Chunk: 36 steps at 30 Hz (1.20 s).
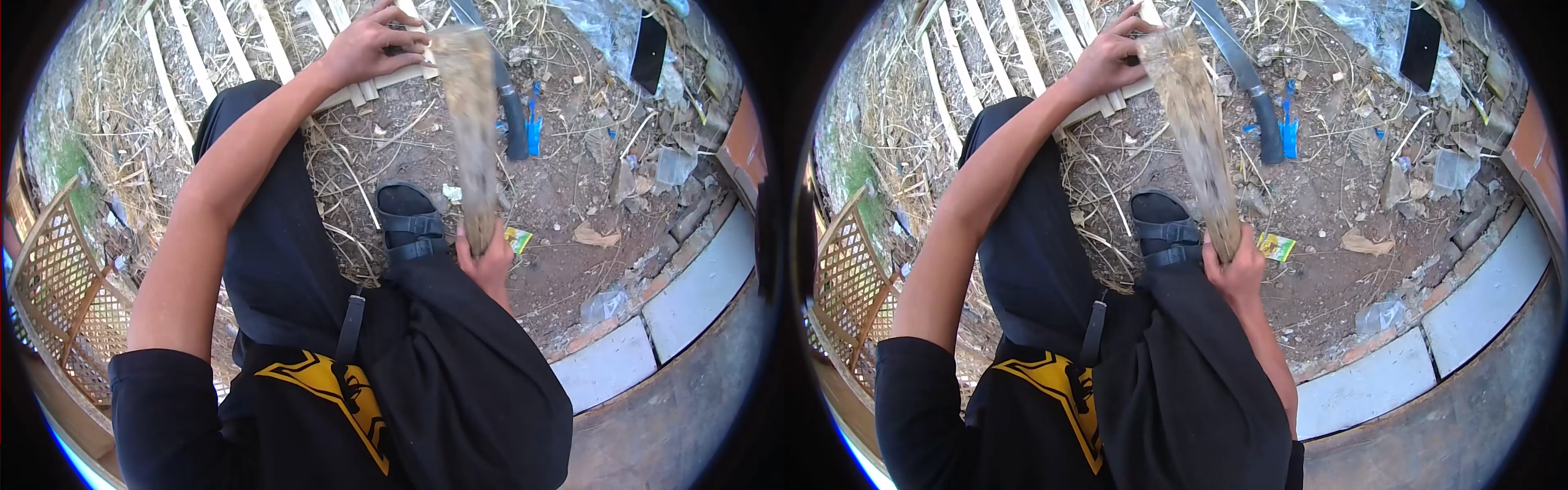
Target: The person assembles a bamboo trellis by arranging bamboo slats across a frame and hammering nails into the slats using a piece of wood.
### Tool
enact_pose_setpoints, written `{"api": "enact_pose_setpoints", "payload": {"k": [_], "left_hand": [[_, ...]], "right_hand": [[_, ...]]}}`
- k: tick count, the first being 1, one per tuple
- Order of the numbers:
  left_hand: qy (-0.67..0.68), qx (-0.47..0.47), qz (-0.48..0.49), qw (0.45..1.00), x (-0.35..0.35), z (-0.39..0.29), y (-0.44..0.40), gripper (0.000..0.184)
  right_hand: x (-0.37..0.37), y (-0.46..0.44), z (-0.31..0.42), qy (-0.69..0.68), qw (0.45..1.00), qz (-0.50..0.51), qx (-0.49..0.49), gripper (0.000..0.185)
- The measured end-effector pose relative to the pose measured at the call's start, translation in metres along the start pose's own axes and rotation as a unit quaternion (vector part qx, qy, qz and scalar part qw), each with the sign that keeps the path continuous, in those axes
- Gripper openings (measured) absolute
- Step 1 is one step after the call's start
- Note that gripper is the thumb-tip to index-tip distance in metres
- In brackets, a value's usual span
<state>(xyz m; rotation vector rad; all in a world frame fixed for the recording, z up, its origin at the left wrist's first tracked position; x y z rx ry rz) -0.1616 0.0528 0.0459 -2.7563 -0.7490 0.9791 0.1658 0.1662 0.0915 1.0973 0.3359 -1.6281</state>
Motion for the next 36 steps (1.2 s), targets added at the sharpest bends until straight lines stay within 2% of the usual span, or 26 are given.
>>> {"api": "enact_pose_setpoints", "payload": {"k": [2, 3, 4, 6, 7, 8, 10, 11, 12, 13, 14, 16, 17, 21, 23, 30, 36], "left_hand": [[0.017, -0.011, -0.018, 1.000, -0.002, -0.003, 0.002, 0.021], [-0.003, -0.008, 0.003, 1.000, 0.000, 0.002, 0.004, 0.022], [-0.025, -0.002, 0.022, 0.999, 0.004, 0.007, 0.003, 0.023], [-0.015, 0.020, -0.018, 1.000, -0.001, 0.006, -0.002, 0.023], [-0.019, 0.019, -0.013, 1.000, -0.004, 0.006, -0.004, 0.022], [-0.014, 0.011, -0.004, 1.000, 0.000, 0.001, 0.000, 0.021], [-0.024, 0.025, 0.003, 0.999, 0.002, 0.001, 0.002, 0.019], [-0.030, 0.016, -0.005, 0.999, 0.003, 0.002, 0.002, 0.018], [-0.039, 0.008, -0.015, 0.999, 0.003, 0.004, 0.003, 0.018], [-0.102, 0.019, 0.006, 0.995, 0.007, 0.013, 0.004, 0.029], [-0.107, 0.024, 0.004, 0.994, 0.007, 0.024, 0.004, 0.029], [-0.069, 0.019, 0.004, 0.997, 0.007, 0.014, 0.005, 0.027], [-0.067, 0.007, -0.015, 0.998, 0.005, 0.010, 0.006, 0.031], [-0.108, 0.020, 0.018, 0.994, 0.010, 0.011, 0.006, 0.040], [-0.114, 0.023, 0.013, 0.993, 0.012, 0.009, 0.007, 0.041], [-0.157, 0.067, 0.021, 0.985, 0.015, -0.005, 0.001, 0.040], [-0.149, 0.066, 0.058, 0.985, 0.012, -0.006, -0.007, 0.034]], "right_hand": [[-0.016, -0.002, 0.011, -0.041, 0.995, -0.077, -0.049, 0.035], [-0.005, -0.005, 0.003, -0.006, 0.999, -0.027, -0.025, 0.035], [-0.007, -0.006, -0.001, -0.002, 0.999, -0.032, -0.027, 0.035], [0.002, -0.011, -0.007, 0.040, 0.998, 0.031, 0.022, 0.036], [-0.006, -0.011, 0.004, -0.008, 0.999, -0.032, -0.014, 0.037], [-0.006, -0.004, 0.008, -0.010, 1.000, -0.023, -0.008, 0.037], [-0.018, -0.002, 0.019, -0.031, 0.993, -0.089, -0.065, 0.036], [-0.015, -0.002, 0.014, -0.028, 0.994, -0.091, -0.062, 0.036], [0.000, -0.006, -0.001, 0.027, 0.999, -0.025, -0.015, 0.035], [0.010, -0.012, -0.011, 0.079, 0.996, 0.039, 0.032, 0.034], [0.009, -0.016, -0.011, 0.078, 0.996, 0.032, 0.028, 0.034], [-0.008, -0.010, 0.001, -0.052, 0.997, -0.026, 0.046, 0.032], [-0.015, -0.009, 0.008, -0.070, 0.996, -0.039, 0.037, 0.032], [-0.024, -0.007, 0.003, -0.088, 0.993, -0.062, 0.044, 0.033], [-0.020, -0.005, -0.002, -0.083, 0.990, -0.020, 0.110, 0.034], [-0.011, 0.006, -0.003, -0.072, 0.992, -0.003, 0.103, 0.033], [-0.014, 0.008, 0.000, -0.100, 0.989, -0.021, 0.103, 0.031]]}}
Point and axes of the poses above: each hand's wrist, its own y-axis away from the middle knuckle, its own x-axis out of the palm, z = x × y, the point moved 7 cm from there along -y, towards the middle knuckle, and after that the axes turned 11 degrees about y, right-handed, at the moved point
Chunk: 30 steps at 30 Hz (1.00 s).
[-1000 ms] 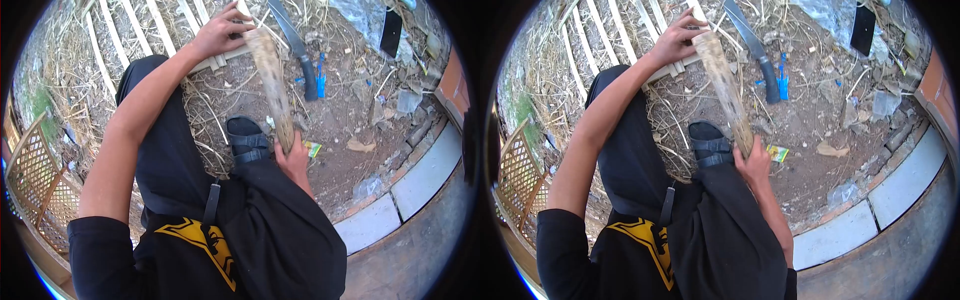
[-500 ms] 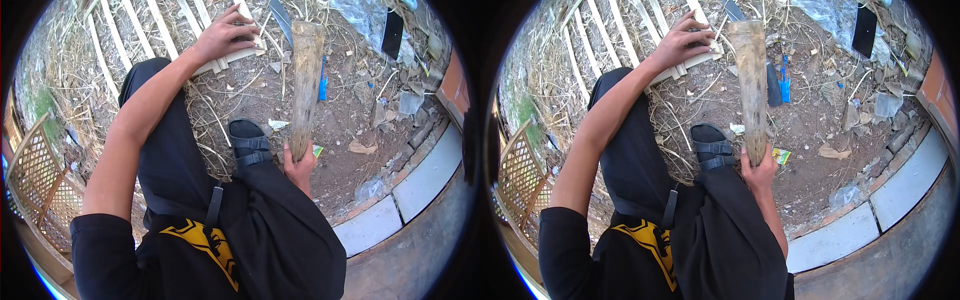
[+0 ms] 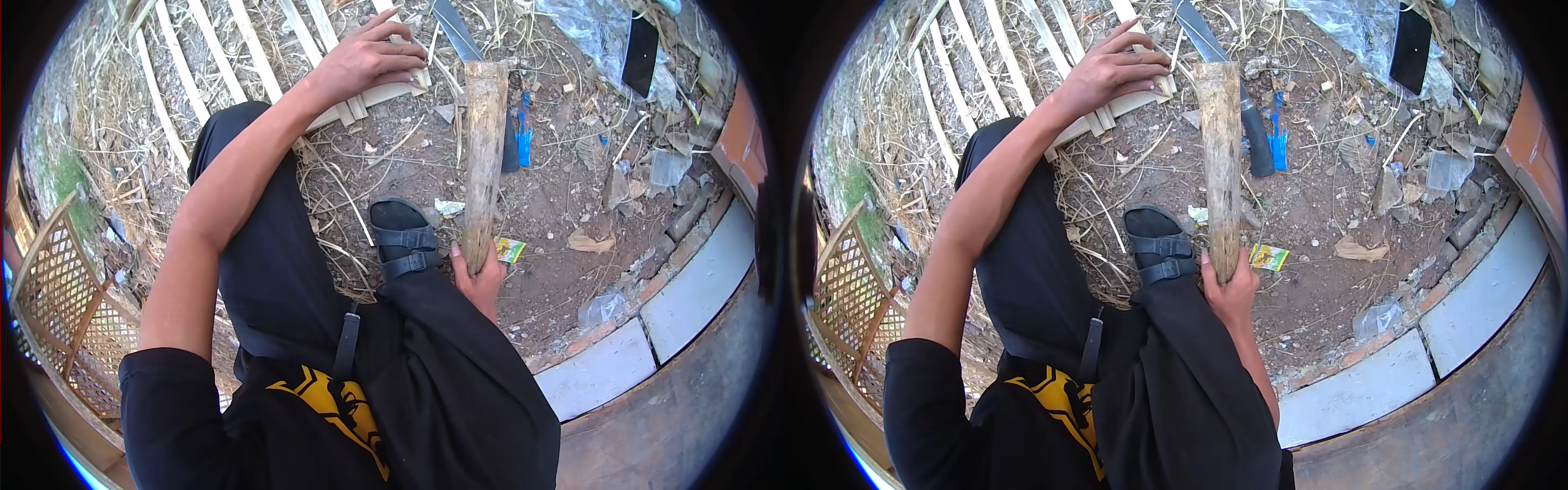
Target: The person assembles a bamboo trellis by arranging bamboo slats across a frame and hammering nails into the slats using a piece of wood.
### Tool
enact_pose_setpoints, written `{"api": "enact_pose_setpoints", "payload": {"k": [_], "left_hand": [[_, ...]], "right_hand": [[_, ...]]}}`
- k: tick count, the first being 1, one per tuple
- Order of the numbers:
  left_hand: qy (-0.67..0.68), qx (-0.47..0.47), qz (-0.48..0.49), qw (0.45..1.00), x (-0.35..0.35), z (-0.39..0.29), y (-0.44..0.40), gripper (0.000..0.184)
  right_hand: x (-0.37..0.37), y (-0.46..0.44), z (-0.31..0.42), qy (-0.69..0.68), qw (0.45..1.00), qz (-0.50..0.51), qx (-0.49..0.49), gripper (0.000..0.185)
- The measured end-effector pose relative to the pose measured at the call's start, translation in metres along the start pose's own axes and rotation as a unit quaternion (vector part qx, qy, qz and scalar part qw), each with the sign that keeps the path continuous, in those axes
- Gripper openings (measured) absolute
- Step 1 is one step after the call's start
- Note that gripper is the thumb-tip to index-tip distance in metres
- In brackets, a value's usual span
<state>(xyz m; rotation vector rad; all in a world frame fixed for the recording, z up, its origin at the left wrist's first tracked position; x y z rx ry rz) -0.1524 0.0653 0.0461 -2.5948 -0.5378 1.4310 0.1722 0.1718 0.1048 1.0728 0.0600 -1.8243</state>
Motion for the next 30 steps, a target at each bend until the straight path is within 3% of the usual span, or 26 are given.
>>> {"api": "enact_pose_setpoints", "payload": {"k": [13, 30], "left_hand": [[0.105, -0.024, -0.005, 0.994, 0.003, 0.006, 0.000, 0.033], [0.060, -0.009, 0.008, 0.998, 0.008, 0.007, 0.002, 0.025]], "right_hand": [[0.004, -0.004, 0.001, 0.009, 1.000, 0.026, 0.008, 0.030], [0.005, -0.007, 0.005, -0.007, 0.999, 0.034, 0.016, 0.029]]}}
Point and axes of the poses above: each hand's wrist, its own y-axis away from the middle knuckle, its own x-axis out of the palm, z = x × y, the point moved 7 cm from there along -y, towards the middle knuckle, and after that the axes turned 11 degrees about y, right-handed, at the moved point
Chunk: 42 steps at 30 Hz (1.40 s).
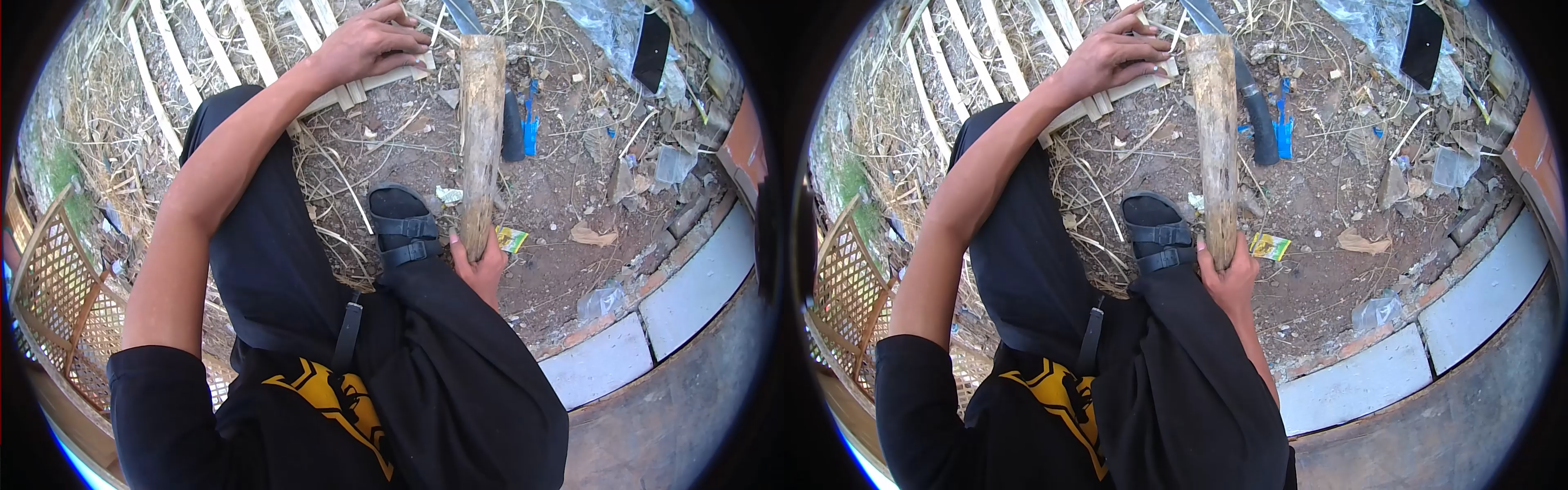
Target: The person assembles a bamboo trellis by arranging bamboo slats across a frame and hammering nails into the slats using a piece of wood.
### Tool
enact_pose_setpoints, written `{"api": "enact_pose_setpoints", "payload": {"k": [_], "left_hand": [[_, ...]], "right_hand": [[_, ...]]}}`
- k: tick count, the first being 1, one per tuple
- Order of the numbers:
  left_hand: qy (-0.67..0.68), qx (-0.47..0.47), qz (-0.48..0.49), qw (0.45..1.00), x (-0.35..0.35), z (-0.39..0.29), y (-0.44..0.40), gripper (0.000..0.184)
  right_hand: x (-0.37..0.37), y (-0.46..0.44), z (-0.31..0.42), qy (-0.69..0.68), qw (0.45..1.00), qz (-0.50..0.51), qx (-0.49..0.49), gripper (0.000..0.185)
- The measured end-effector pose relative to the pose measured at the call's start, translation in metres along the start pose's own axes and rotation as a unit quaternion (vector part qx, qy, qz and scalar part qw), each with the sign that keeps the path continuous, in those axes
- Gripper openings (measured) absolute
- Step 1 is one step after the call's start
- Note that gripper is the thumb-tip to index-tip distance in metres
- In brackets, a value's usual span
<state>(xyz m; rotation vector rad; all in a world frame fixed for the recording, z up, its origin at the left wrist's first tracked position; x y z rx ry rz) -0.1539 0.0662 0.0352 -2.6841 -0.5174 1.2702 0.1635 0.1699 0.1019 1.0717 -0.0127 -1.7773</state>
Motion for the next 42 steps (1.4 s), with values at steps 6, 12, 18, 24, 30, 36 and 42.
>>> {"api": "enact_pose_setpoints", "payload": {"k": [6, 12, 18, 24, 30, 36, 42], "left_hand": [[0.057, 0.014, -0.030, 0.998, -0.002, 0.005, 0.002, 0.014], [0.004, 0.001, -0.053, 0.999, 0.012, 0.018, 0.012, 0.026], [-0.019, -0.031, -0.046, 0.998, -0.002, 0.001, 0.003, 0.028], [-0.017, -0.029, 0.012, 0.999, -0.013, -0.009, -0.003, 0.038], [0.051, -0.054, 0.034, 0.997, -0.027, -0.019, -0.009, 0.042], [0.094, -0.025, 0.004, 0.995, -0.027, -0.007, -0.010, 0.040], [0.075, -0.128, -0.167, 0.975, -0.026, 0.011, -0.028, 0.023]], "right_hand": [[0.000, 0.001, -0.003, 0.018, 0.999, -0.016, -0.022, 0.031], [-0.008, 0.005, 0.008, -0.005, 1.000, -0.020, -0.008, 0.034], [-0.001, 0.005, 0.007, -0.003, 0.999, -0.035, -0.032, 0.032], [0.003, 0.007, -0.001, 0.038, 0.999, 0.007, -0.022, 0.032], [-0.009, 0.006, 0.001, 0.017, 1.000, -0.002, 0.000, 0.033], [-0.012, 0.006, 0.001, 0.011, 1.000, -0.011, 0.012, 0.032], [-0.001, 0.006, -0.002, 0.023, 1.000, 0.012, 0.011, 0.032]]}}
Point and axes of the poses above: each hand's wrist, its own y-axis away from the middle knuckle, its own x-axis out of the palm, z = x × y, the point moved 7 cm from there along -y, towards the middle knuckle, and after that the axes turned 11 degrees about y, right-handed, at the moved point
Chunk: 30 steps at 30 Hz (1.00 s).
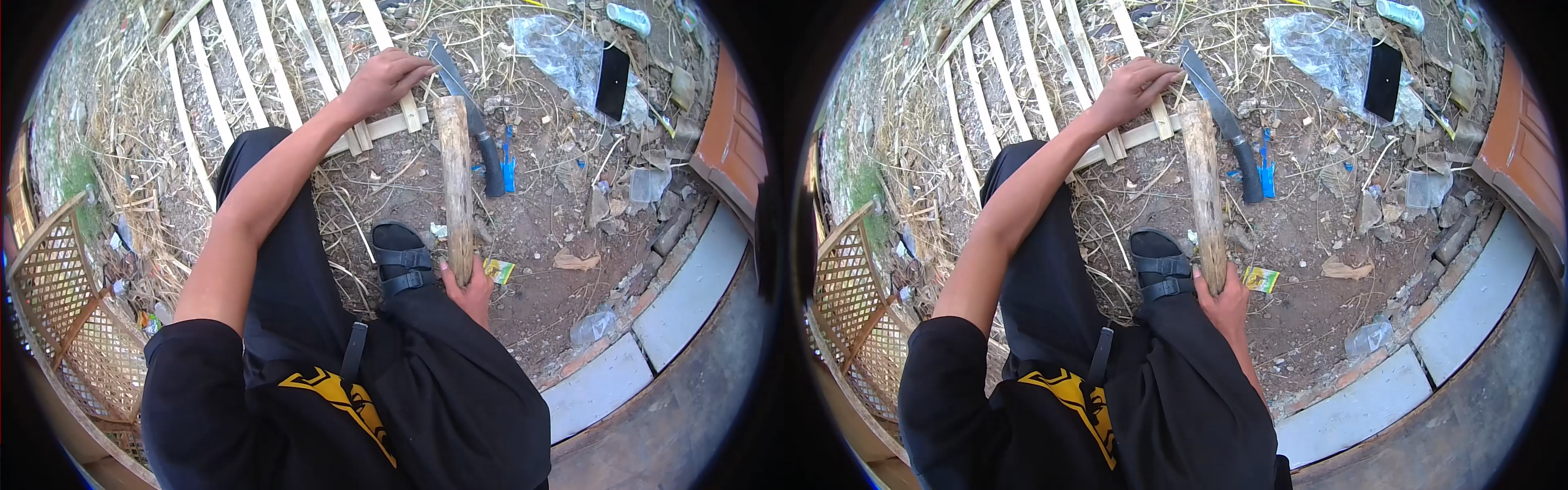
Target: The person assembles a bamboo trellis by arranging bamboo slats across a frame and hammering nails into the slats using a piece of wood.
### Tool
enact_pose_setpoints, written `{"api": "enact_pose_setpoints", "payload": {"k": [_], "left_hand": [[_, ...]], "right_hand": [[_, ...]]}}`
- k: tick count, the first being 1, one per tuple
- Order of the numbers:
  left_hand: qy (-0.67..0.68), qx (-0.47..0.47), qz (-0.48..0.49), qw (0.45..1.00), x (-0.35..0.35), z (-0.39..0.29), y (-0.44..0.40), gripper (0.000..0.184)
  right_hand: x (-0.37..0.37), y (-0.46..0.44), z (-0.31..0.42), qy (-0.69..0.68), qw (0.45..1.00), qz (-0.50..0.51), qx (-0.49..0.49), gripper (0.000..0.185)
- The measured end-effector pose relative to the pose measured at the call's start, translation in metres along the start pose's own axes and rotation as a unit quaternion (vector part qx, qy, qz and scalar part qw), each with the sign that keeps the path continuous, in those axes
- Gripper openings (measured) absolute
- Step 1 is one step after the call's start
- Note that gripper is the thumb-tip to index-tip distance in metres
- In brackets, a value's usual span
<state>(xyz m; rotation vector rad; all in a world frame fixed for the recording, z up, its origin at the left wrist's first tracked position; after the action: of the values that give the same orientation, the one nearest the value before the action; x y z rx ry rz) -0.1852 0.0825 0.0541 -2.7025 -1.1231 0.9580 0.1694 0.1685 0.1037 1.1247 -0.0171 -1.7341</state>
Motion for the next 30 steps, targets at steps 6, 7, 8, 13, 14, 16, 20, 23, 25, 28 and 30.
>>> {"api": "enact_pose_setpoints", "payload": {"k": [6, 7, 8, 13, 14, 16, 20, 23, 25, 28, 30], "left_hand": [[-0.176, 0.084, -0.016, 0.981, 0.021, 0.006, -0.037, 0.030], [-0.206, 0.092, -0.011, 0.974, 0.026, 0.007, -0.038, 0.033], [-0.237, 0.099, -0.007, 0.966, 0.028, 0.009, -0.039, 0.036], [-0.279, 0.074, 0.084, 0.954, 0.042, 0.032, -0.042, 0.048], [-0.277, 0.070, 0.086, 0.954, 0.046, 0.036, -0.044, 0.048], [-0.218, 0.124, 0.006, 0.968, 0.046, 0.036, -0.047, 0.044], [-0.197, 0.070, 0.072, 0.975, 0.044, 0.036, -0.043, 0.052], [-0.194, 0.076, 0.077, 0.975, 0.046, 0.035, -0.045, 0.051], [-0.212, 0.082, 0.077, 0.971, 0.044, 0.036, -0.046, 0.050], [-0.180, 0.058, 0.094, 0.977, 0.044, 0.037, -0.042, 0.050], [-0.204, 0.078, 0.103, 0.970, 0.048, 0.040, -0.043, 0.052]], "right_hand": [[-0.006, -0.003, 0.006, -0.014, 1.000, -0.015, -0.011, 0.031], [-0.008, -0.002, 0.007, -0.014, 0.999, -0.023, -0.018, 0.031], [-0.008, -0.002, 0.006, -0.013, 1.000, -0.021, -0.016, 0.031], [-0.012, -0.005, 0.014, 0.020, 1.000, -0.015, -0.015, 0.033], [-0.013, -0.006, 0.016, 0.021, 1.000, -0.012, -0.013, 0.033], [-0.020, -0.009, 0.034, 0.050, 0.991, -0.066, -0.110, 0.035], [-0.013, -0.018, 0.020, 0.087, 0.982, -0.056, -0.156, 0.038], [-0.006, -0.026, 0.007, 0.206, 0.975, 0.026, -0.078, 0.040], [-0.025, -0.022, 0.035, 0.101, 0.980, -0.057, -0.164, 0.039], [-0.029, -0.021, 0.028, 0.104, 0.972, -0.070, -0.198, 0.036], [-0.024, -0.032, 0.014, 0.152, 0.978, -0.040, -0.140, 0.035]]}}
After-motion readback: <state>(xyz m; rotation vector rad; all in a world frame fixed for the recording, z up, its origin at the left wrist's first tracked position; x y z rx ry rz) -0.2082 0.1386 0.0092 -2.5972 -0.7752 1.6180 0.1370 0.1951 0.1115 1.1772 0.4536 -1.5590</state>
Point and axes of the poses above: each hand's wrist, its own y-axis away from the middle knuckle, its own x-axis out of the palm, z = x × y, the point moved 7 cm from there along -y, towards the middle knuckle, and after that the axes turned 11 degrees about y, right-handed, at the moved point
